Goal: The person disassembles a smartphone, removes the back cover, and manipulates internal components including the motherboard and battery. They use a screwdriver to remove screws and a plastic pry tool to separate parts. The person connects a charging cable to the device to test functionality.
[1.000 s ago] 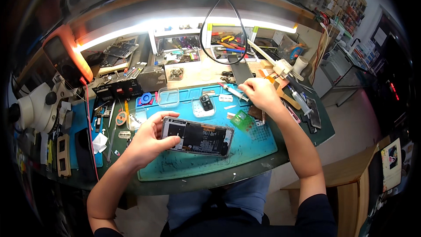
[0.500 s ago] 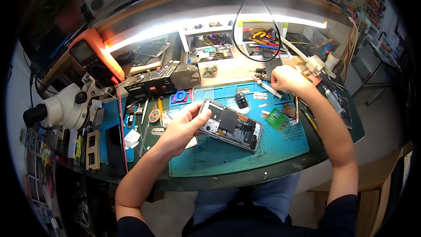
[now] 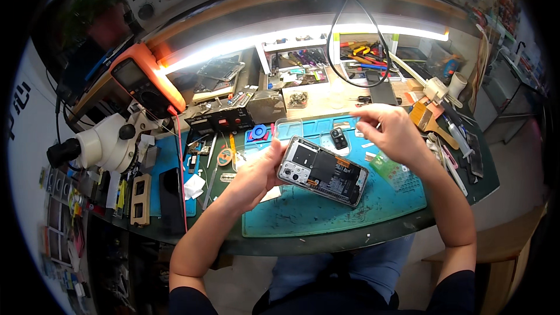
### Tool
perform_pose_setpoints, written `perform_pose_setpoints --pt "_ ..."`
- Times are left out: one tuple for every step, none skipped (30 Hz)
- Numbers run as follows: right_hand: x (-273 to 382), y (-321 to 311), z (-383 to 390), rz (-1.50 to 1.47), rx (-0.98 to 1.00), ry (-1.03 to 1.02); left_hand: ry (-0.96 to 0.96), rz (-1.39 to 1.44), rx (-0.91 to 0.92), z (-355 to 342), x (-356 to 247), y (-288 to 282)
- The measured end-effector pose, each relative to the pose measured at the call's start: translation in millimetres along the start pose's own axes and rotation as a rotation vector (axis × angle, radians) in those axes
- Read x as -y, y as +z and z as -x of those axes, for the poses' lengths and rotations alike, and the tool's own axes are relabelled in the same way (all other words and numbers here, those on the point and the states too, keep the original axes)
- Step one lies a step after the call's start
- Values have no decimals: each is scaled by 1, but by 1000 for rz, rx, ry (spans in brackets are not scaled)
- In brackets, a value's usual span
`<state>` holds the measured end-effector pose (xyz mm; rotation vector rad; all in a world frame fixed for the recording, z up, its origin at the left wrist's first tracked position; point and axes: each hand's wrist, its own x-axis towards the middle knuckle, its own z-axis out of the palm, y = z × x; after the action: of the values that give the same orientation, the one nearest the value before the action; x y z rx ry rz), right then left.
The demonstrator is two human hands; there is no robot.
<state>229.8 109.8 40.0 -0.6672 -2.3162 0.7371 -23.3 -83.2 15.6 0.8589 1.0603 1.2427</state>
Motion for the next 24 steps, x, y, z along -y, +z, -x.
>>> perform_pose_setpoints --pt "10 7 -1 -50 18 -16 27 -69 10 3 0 0" --pt "20 11 1 -80 13 -13 54 -136 28 4 0 3" --pt "28 15 2 -112 8 -11 80 -204 46 4 0 5" --pt "31 18 5 -181 34 2 82 -127 49 3 1 5" --pt "24 23 6 -289 95 -54 71 -102 41 3 2 4" --pt "22 22 10 -417 183 -46 59 -77 34 2 3 2" --pt "19 23 14 -549 274 -36 44 -51 23 3 4 1" --pt "18 22 16 -523 316 -94 66 -11 20 4 6 1" --pt "19 21 21 -611 380 3 90 7 28 5 8 1" --pt "22 17 23 -673 434 27 115 25 35 6 10 0" --pt "26 14 25 -736 489 51 139 43 42 7 11 -1" --pt "29 11 26 -855 533 116 169 -35 42 6 14 -7" --pt "28 10 27 -874 534 106 169 -42 44 5 14 -5" --pt "28 10 29 -893 535 96 168 -49 45 5 12 -2" --pt "28 10 30 -912 535 85 167 -56 47 4 11 0" --pt "26 13 30 -915 524 68 176 -44 53 4 11 0" --pt "26 12 31 -928 515 96 184 -33 60 3 11 1" --pt "27 12 32 -941 507 124 192 -21 67 3 10 2" --pt "27 11 32 -953 498 152 189 -57 51 3 9 4" --pt "29 12 33 -978 435 163 186 -93 35 5 7 6" --pt "33 14 33 -1003 371 174 183 -129 19 5 6 7" --pt "37 16 33 -1025 306 185 198 -168 10 4 7 8" --pt "40 21 33 -983 224 128 214 -207 1 3 8 8" --pt "44 27 32 -940 143 72 229 -247 -8 3 8 9"
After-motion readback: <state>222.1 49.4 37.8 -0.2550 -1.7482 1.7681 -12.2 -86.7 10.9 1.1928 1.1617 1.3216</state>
